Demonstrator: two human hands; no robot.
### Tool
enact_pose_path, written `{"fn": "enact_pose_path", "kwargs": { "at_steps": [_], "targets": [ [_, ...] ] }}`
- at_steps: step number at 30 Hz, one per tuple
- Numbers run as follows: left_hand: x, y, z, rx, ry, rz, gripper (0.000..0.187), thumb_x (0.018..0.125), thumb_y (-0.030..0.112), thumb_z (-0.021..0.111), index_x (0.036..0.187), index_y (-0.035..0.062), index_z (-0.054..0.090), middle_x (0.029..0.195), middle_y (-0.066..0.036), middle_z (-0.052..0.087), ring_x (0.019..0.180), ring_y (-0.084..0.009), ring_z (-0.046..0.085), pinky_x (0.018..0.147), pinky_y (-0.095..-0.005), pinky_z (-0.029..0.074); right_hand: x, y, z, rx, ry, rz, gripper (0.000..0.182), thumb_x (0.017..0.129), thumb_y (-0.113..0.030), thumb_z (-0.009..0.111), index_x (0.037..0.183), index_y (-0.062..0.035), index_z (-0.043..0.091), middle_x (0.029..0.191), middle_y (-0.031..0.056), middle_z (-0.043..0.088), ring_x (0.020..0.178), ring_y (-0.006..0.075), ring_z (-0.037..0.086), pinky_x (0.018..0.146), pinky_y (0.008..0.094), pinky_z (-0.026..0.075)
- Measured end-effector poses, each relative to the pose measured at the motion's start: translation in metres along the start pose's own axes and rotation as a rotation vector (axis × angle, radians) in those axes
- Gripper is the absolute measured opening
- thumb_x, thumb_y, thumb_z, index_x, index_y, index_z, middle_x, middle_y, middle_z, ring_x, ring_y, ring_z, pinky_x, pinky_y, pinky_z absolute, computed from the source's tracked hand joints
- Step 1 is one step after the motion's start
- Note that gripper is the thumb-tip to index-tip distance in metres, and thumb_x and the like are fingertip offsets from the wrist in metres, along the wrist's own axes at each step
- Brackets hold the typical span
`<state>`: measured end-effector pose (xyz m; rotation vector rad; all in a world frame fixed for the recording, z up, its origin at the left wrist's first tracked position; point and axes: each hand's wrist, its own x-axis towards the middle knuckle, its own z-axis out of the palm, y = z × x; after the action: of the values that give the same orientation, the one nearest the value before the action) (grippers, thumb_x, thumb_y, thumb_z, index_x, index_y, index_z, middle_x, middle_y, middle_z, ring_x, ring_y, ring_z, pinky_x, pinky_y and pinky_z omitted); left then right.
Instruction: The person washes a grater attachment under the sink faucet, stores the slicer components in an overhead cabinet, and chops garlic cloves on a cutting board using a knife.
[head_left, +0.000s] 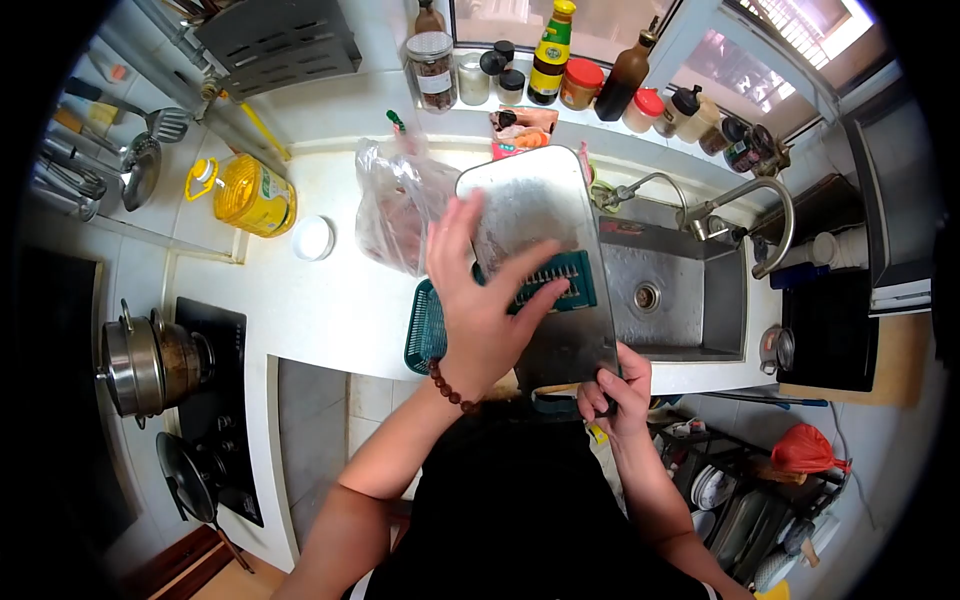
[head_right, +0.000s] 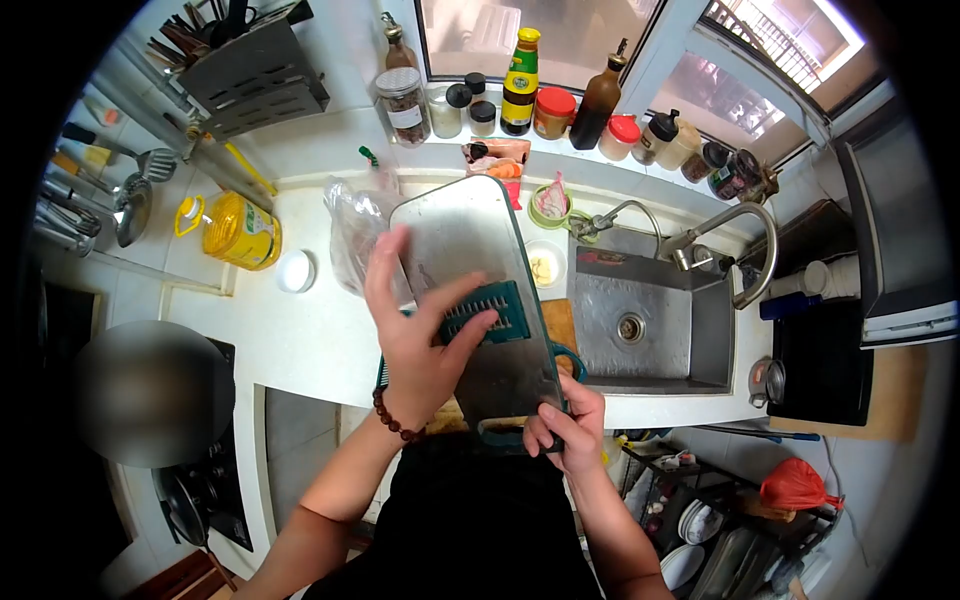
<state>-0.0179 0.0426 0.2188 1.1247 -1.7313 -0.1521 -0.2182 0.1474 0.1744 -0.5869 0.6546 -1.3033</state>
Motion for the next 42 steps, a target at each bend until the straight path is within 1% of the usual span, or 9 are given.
{"fn": "enact_pose_path", "kwargs": {
  "at_steps": [2, 5, 8, 9, 12, 19, 27, 37, 42],
  "targets": [
    [-0.004, 0.001, 0.002, -0.178, 0.079, -0.301, 0.096, 0.079, 0.018, 0.090, 0.157, 0.0067, 0.035, 0.156, -0.024, 0.037, 0.142, -0.0372, 0.040, 0.116, -0.0485, 0.035, 0.000, 0.002, 0.000, 0.005, -0.006, -0.030, 0.042, 0.096, -0.003, 0.060, 0.135, 0.0103, 0.053, 0.087, 0.0122, 0.064, 0.051, 0.0089, 0.048, 0.043, 0.0279, 0.049],
    [-0.003, 0.008, 0.011, -0.844, 0.052, -0.548, 0.111, 0.080, 0.006, 0.086, 0.163, 0.0040, 0.013, 0.156, -0.021, 0.037, 0.137, -0.0290, 0.048, 0.111, -0.0414, 0.044, 0.004, 0.007, 0.001, 0.001, 0.012, -0.049, 0.040, 0.096, -0.003, 0.061, 0.132, 0.0109, 0.054, 0.088, 0.0131, 0.064, 0.050, 0.0093, 0.046, 0.040, 0.0282, 0.047],
    [0.005, 0.014, 0.006, -0.930, 0.050, -0.582, 0.114, 0.082, -0.001, 0.082, 0.165, 0.0048, 0.004, 0.154, -0.018, 0.041, 0.131, -0.0224, 0.054, 0.107, -0.0351, 0.048, 0.004, 0.010, -0.012, 0.073, -0.075, 0.002, 0.044, 0.095, -0.010, 0.064, 0.134, 0.0092, 0.054, 0.098, 0.0153, 0.068, 0.063, 0.0132, 0.059, 0.055, 0.0300, 0.054],
    [0.004, 0.012, 0.005, -0.928, 0.054, -0.584, 0.114, 0.082, -0.001, 0.082, 0.165, 0.0048, 0.004, 0.154, -0.018, 0.041, 0.131, -0.0224, 0.054, 0.107, -0.0351, 0.048, 0.005, 0.004, -0.015, 0.072, -0.076, 0.007, 0.044, 0.095, -0.010, 0.064, 0.134, 0.0092, 0.054, 0.098, 0.0153, 0.068, 0.063, 0.0132, 0.059, 0.055, 0.0300, 0.054],
    [0.003, 0.004, 0.002, -1.014, -0.136, -0.656, 0.113, 0.082, -0.002, 0.081, 0.165, 0.0050, 0.005, 0.154, -0.017, 0.043, 0.133, -0.0226, 0.053, 0.108, -0.0354, 0.047, 0.028, -0.017, -0.012, -0.399, -0.121, -0.040, 0.058, 0.093, -0.026, 0.074, 0.139, 0.0043, 0.055, 0.124, 0.0105, 0.068, 0.104, 0.0125, 0.064, 0.092, 0.0256, 0.048],
    [-0.012, 0.016, 0.017, -1.020, -0.299, -0.538, 0.109, 0.083, -0.004, 0.080, 0.164, 0.0018, 0.008, 0.156, -0.014, 0.043, 0.138, -0.0202, 0.047, 0.114, -0.0324, 0.039, 0.067, -0.037, 0.035, -0.374, 0.213, -0.095, 0.039, 0.105, -0.026, 0.062, 0.134, -0.0002, 0.058, 0.120, 0.0067, 0.069, 0.102, 0.0099, 0.065, 0.088, 0.0251, 0.051],
    [-0.035, 0.004, 0.012, -1.339, -0.404, -0.933, 0.051, 0.106, 0.006, 0.055, 0.152, -0.0036, 0.035, 0.144, -0.013, 0.055, 0.129, -0.0144, 0.054, 0.108, -0.0300, 0.043, 0.058, -0.020, 0.024, -0.338, 0.276, -0.098, 0.028, 0.107, -0.018, 0.058, 0.128, 0.0004, 0.059, 0.113, 0.0064, 0.072, 0.094, 0.0073, 0.066, 0.082, 0.0229, 0.053],
    [-0.060, 0.004, 0.023, -1.337, -0.331, -0.899, 0.054, 0.104, 0.005, 0.058, 0.153, -0.0016, 0.035, 0.136, -0.012, 0.062, 0.123, -0.0151, 0.059, 0.105, -0.0288, 0.046, 0.043, -0.020, 0.010, -0.376, 0.194, -0.005, 0.038, 0.106, -0.015, 0.058, 0.140, 0.0015, 0.052, 0.122, 0.0084, 0.070, 0.104, 0.0094, 0.066, 0.090, 0.0240, 0.052],
    [-0.059, 0.003, 0.020, -1.302, -0.370, -0.877, 0.059, 0.103, 0.001, 0.057, 0.155, -0.0037, 0.030, 0.151, -0.013, 0.050, 0.138, -0.0171, 0.048, 0.114, -0.0307, 0.037, 0.039, -0.024, 0.003, -0.386, 0.125, -0.010, 0.041, 0.106, -0.012, 0.058, 0.143, 0.0022, 0.049, 0.127, 0.0101, 0.068, 0.109, 0.0110, 0.066, 0.093, 0.0254, 0.051]
  ]
}}
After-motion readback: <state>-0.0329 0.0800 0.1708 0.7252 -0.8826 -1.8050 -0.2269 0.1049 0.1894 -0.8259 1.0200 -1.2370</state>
